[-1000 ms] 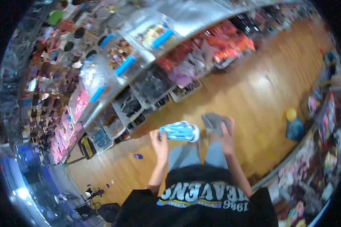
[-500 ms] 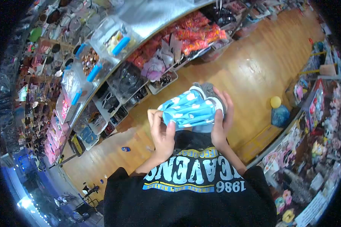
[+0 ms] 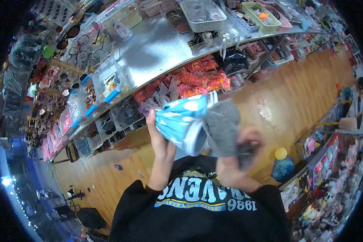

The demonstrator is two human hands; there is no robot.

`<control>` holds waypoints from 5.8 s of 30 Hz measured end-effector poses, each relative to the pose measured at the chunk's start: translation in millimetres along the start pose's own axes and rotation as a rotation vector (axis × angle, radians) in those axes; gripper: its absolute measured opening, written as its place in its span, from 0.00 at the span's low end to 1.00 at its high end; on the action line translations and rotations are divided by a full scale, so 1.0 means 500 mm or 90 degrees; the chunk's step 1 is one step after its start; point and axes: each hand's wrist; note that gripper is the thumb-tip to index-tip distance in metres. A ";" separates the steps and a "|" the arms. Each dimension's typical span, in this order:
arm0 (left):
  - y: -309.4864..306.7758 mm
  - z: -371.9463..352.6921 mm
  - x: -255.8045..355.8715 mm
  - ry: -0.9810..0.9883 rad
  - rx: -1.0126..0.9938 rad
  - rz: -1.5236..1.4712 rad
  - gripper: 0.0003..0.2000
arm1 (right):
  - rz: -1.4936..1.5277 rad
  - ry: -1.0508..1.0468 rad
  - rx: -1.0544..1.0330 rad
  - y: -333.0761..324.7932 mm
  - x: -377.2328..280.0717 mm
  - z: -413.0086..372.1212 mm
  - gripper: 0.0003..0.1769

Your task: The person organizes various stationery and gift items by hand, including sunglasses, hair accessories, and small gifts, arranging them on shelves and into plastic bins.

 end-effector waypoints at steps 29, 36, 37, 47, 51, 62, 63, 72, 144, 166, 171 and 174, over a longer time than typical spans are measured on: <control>0.163 0.107 0.232 0.560 0.081 0.854 0.15 | -0.189 0.051 -0.441 0.051 0.271 0.156 0.12; 0.169 0.380 0.401 0.735 0.103 1.117 0.18 | -0.117 0.076 -0.434 0.151 0.378 0.167 0.15; 0.140 0.438 0.436 0.760 0.124 1.137 0.19 | -0.103 0.074 -0.444 0.155 0.382 0.165 0.14; 0.132 0.633 0.537 0.648 0.103 1.150 0.22 | -0.057 0.238 -0.436 0.161 0.470 0.159 0.11; 0.169 0.712 0.542 0.615 0.076 1.157 0.23 | -0.047 0.273 -0.460 0.167 0.465 0.172 0.11; 0.192 0.761 0.577 0.487 0.118 1.314 0.29 | -0.024 0.330 -0.434 0.171 0.497 0.166 0.11; 0.191 0.757 0.577 0.488 0.121 1.314 0.29 | -0.026 0.333 -0.435 0.171 0.501 0.166 0.11; 0.268 0.698 0.563 0.679 0.080 1.225 0.27 | -0.036 0.341 -0.449 0.162 0.505 0.175 0.10; -0.100 0.255 0.113 0.682 0.271 1.137 0.14 | 0.054 0.143 -0.782 0.585 0.771 0.346 0.29; -0.147 0.218 0.070 0.687 0.236 1.161 0.12 | 0.218 -0.062 -1.021 0.621 0.838 0.271 0.21; -0.151 0.279 0.113 0.755 0.238 1.057 0.13 | -0.059 0.169 -0.835 0.453 0.791 0.364 0.15; -0.134 0.317 0.137 0.755 0.279 1.036 0.13 | -0.092 0.180 -0.611 0.388 0.736 0.356 0.11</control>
Point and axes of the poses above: each hand's wrist, its own z-axis towards the middle knuckle, its own y-axis out of the palm, x = y × z, and after that the axes turned 14 degrees about -y, right-handed
